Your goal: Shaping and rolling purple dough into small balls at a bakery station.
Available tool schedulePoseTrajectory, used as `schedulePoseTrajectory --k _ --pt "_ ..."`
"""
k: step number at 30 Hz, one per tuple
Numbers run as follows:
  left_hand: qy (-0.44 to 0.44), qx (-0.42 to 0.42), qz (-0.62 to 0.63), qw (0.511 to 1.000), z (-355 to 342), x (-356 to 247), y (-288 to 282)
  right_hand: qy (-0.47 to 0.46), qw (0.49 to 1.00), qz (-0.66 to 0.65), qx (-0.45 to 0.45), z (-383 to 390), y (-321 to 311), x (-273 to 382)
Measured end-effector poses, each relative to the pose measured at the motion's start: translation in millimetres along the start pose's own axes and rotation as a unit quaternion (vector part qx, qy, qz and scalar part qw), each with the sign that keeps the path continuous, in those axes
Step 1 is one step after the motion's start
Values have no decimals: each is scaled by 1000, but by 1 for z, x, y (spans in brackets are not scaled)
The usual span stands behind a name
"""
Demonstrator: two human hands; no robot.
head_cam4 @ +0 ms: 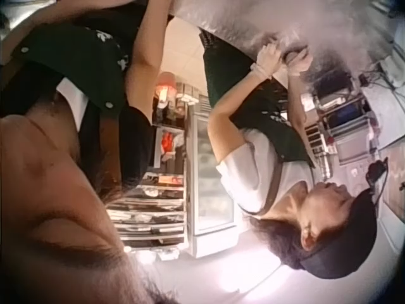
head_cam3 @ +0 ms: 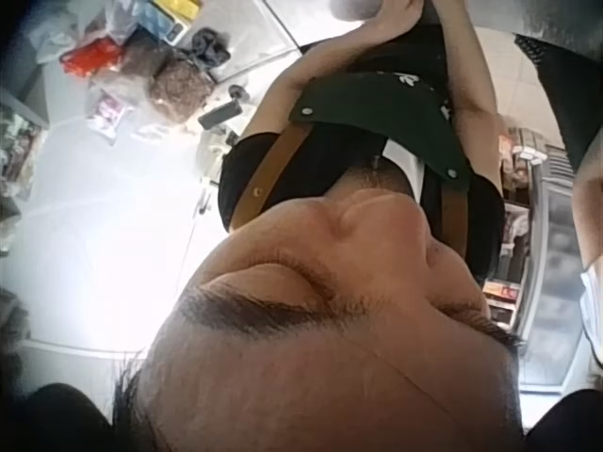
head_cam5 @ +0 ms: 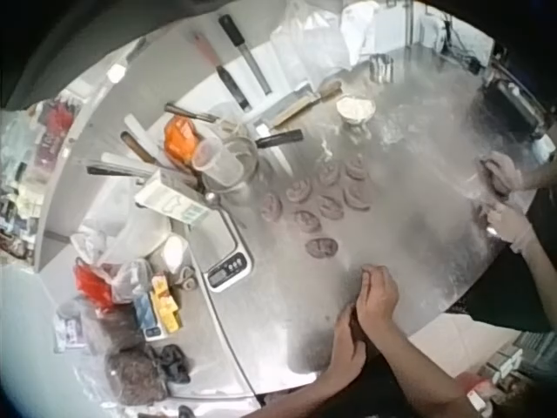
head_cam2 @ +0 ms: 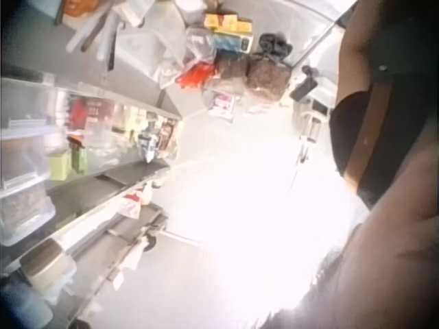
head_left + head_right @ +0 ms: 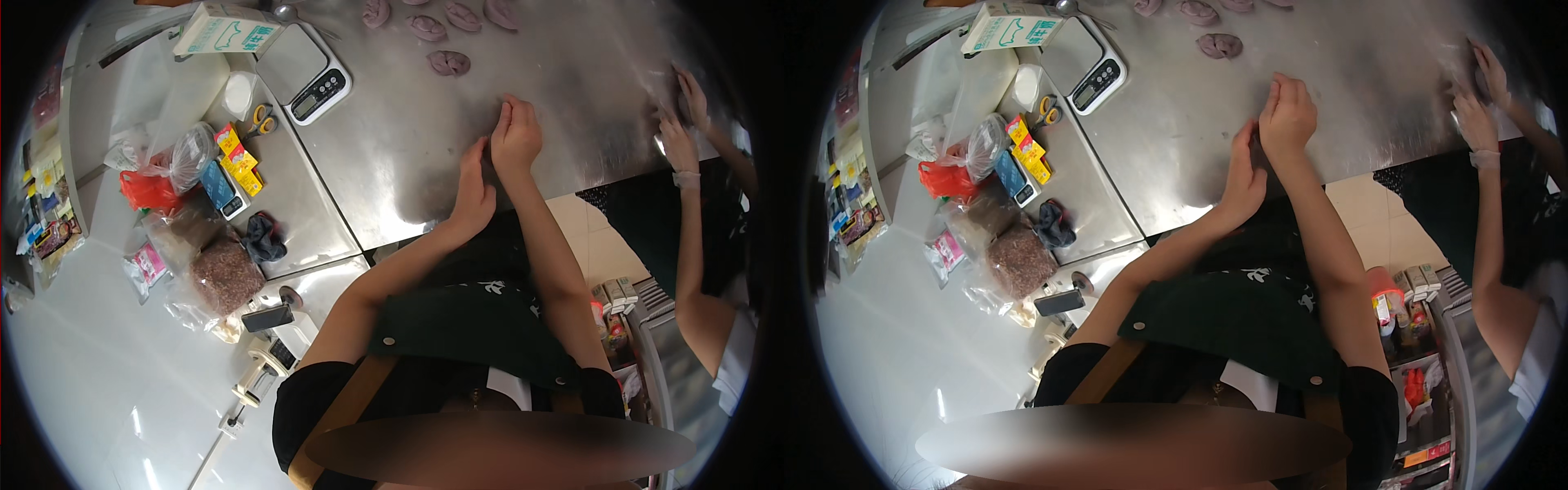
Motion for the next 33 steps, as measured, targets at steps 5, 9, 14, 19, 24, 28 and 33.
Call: schedulePoseTrajectory --k 5,9,14,19,24,28,33 --pt "-20 2 -21 1000 2 -2 0 40 999 30 17 15 11 -26" --pt "-48 20 -16 999 -10 13 -6 27 997 57 39 12 14 -23" --pt "-19 40 -24 999 3 1 2 47 999 -18 17 12 -2 -11" --pt "-29 29 -19 999 8 3 4 18 999 30 11 24 2 -27" --pt "-68 74 14 995 -6 27 -2 52 998 4 35 25 6 -25" --pt "-69 61 16 996 10 10 11 71 996 -27 38 21 -9 -13" --pt "-37 13 9 999 18 6 12 9 999 26 36 31 -12 -37"
Point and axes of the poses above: each hand's wrist, its own z-axis away from the middle knuckle, its own y-axis out of the palm, x = y × z, the point moved 5 cm from there along -z, towards the middle knuckle, and after that the axes turned 11 degrees about x, right-handed, at the moved point
